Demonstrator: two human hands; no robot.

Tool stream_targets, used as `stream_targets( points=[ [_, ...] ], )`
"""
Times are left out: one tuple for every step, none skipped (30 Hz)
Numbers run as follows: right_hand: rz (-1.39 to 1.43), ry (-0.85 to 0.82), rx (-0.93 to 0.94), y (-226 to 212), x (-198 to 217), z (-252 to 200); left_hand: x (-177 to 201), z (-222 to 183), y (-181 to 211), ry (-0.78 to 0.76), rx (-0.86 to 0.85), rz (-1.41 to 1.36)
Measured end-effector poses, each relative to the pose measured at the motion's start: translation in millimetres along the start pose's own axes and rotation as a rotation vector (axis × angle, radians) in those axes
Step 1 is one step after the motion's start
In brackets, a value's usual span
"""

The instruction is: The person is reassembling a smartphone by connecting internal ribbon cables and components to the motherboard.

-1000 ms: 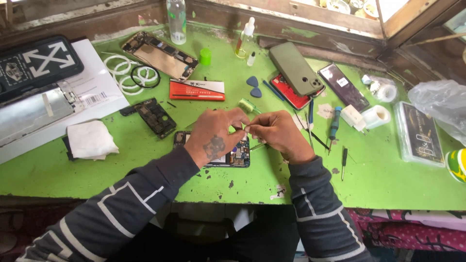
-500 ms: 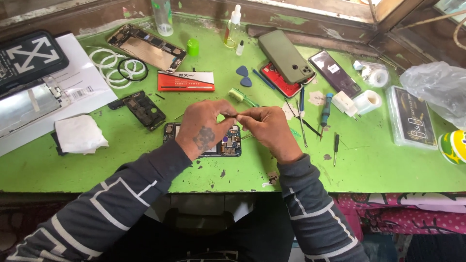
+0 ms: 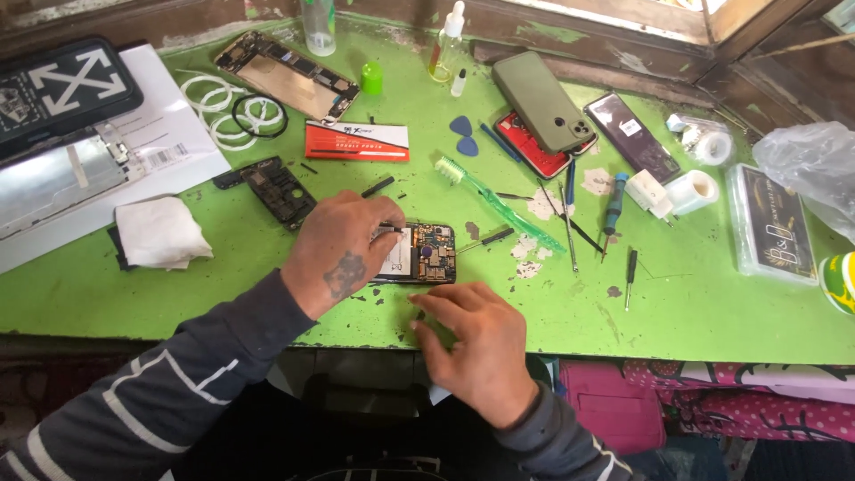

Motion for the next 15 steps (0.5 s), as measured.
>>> stream_targets(
  points=[
    [0.001,-0.001,0.003,-2.9,-0.9,-1.0,0.6,-0.4,-0.2,0.002,0.002,0.000],
    [-0.014,-0.003,0.003,-5.5,-1.4,-1.8,1.5,-0.3,-2.0,0.010,0.028,0.015],
    [-0.031,-0.001,0.001,-7.5,-1.7,-1.8,2.9,1.7,-3.6,0.018,0.050,0.030],
    [-0.033,0.003,0.002,-6.8,-2.4,-1.5,3.2,2.4,-6.4,0.020,0.046,0.031],
    [-0.026,-0.004,0.003,-6.8,-3.6,-4.1,1.6,0.3,-8.3,0.023,0.041,0.034],
    [-0.020,-0.012,0.004,-6.9,-5.1,-6.8,-0.3,-1.9,-10.5,0.026,0.037,0.037],
    [-0.018,-0.015,0.003,-5.8,-6.6,-8.4,1.3,-1.9,-9.5,0.024,0.040,0.036],
    [-0.013,-0.012,-0.002,-4.7,-7.4,-9.9,3.7,-1.8,-10.3,0.025,0.068,0.035],
    [-0.010,-0.004,-0.003,-3.1,-8.1,-9.2,7.7,0.7,-11.0,0.031,0.091,0.036],
    [-0.010,-0.002,-0.001,-3.0,-8.2,-7.8,8.0,0.8,-10.7,0.033,0.090,0.038],
    [0.002,0.016,0.000,-2.6,-7.0,-6.9,7.7,0.7,-10.9,0.037,0.099,0.029],
    [0.013,0.033,0.000,-2.2,-5.8,-6.0,7.3,0.6,-11.2,0.041,0.108,0.019],
    [0.013,0.033,0.000,-0.9,-3.9,-0.2,7.7,3.9,-5.4,0.042,0.107,0.019],
    [0.131,0.058,0.005,0.2,-1.4,5.5,7.4,7.0,1.2,0.035,0.091,0.001],
    [0.253,0.080,0.009,0.4,-0.1,10.6,7.1,8.3,6.8,0.027,0.078,-0.018]
  ],
)
Point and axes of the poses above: each hand's wrist, its own z-axis towards the middle knuckle, its own x-axis out of the back of the hand, y = z × x, the point moved 8 cm from there along z, towards the middle knuckle, and after that the axes turned 6 degrees about x, right-handed, at the moved point
